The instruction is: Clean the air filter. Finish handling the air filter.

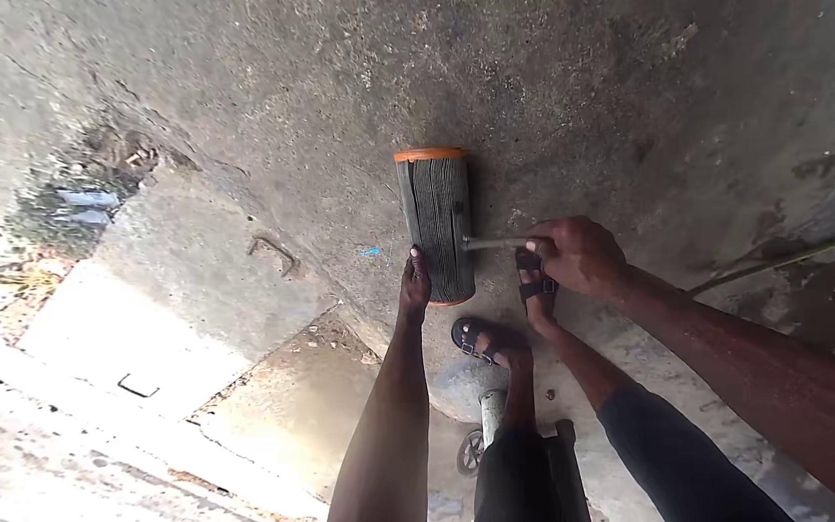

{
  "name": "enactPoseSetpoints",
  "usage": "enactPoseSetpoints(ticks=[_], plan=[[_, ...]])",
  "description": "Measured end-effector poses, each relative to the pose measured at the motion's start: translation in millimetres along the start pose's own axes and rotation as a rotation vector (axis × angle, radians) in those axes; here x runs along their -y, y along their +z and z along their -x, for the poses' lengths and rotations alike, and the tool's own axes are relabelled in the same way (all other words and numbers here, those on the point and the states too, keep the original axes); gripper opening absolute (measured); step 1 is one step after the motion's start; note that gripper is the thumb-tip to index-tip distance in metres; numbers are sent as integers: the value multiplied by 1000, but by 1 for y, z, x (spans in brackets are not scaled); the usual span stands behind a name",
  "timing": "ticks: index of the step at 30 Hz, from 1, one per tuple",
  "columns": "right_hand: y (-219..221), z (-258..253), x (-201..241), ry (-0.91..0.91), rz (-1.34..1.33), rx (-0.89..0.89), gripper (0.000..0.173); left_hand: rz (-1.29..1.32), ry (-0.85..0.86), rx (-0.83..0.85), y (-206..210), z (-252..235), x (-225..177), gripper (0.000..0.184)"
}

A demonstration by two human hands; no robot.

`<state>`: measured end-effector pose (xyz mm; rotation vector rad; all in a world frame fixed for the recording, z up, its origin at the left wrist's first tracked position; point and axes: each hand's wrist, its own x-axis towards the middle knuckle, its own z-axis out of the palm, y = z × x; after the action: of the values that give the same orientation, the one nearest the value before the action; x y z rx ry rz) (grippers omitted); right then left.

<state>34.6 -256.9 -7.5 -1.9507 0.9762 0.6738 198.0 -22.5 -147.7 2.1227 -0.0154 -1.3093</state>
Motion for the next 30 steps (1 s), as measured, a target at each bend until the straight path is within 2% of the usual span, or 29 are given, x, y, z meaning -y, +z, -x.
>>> enactPoseSetpoints(ticks=[2, 5, 8, 9, 12, 15, 16, 19, 22, 26, 28, 30], plan=[[4, -4, -1, -26, -78, -80, 28, 7, 19, -11, -4, -4, 4, 69], [6, -8, 9, -44, 32, 145, 24, -13, -5, -16, -13, -9, 4, 69], [17, -9, 11, -41, -44, -55, 29, -5, -6, -32, -21, -12, 7, 70], [19, -12, 10, -59, -54, -73, 30, 17, -8, -44, -23, -14, 7, 70], [22, -17, 17, -105, 60, 73, 27, 60, -5, -32, -36, -20, 10, 70], [36, -16, 18, -59, -101, -126, 28, 81, 8, -30, -45, -22, 22, 70], [39, -16, 18, -64, -131, -121, 27, 86, 23, -41, -48, -25, 26, 69], [45, -13, 28, -94, 12, 97, 24, 79, 41, -39, -60, -31, 33, 66], [57, -14, 33, -42, -107, -87, 27, 54, 19, -49, -71, -35, 36, 67], [56, -14, 53, -69, -17, 83, 26, 0, 64, -62, -85, -52, 36, 65], [66, -7, 53, -76, -111, -82, 27, -69, 93, -97, -90, -65, 38, 71], [72, -8, 54, -102, -234, -196, 27, -158, 98, -137, -102, -81, 41, 96]])
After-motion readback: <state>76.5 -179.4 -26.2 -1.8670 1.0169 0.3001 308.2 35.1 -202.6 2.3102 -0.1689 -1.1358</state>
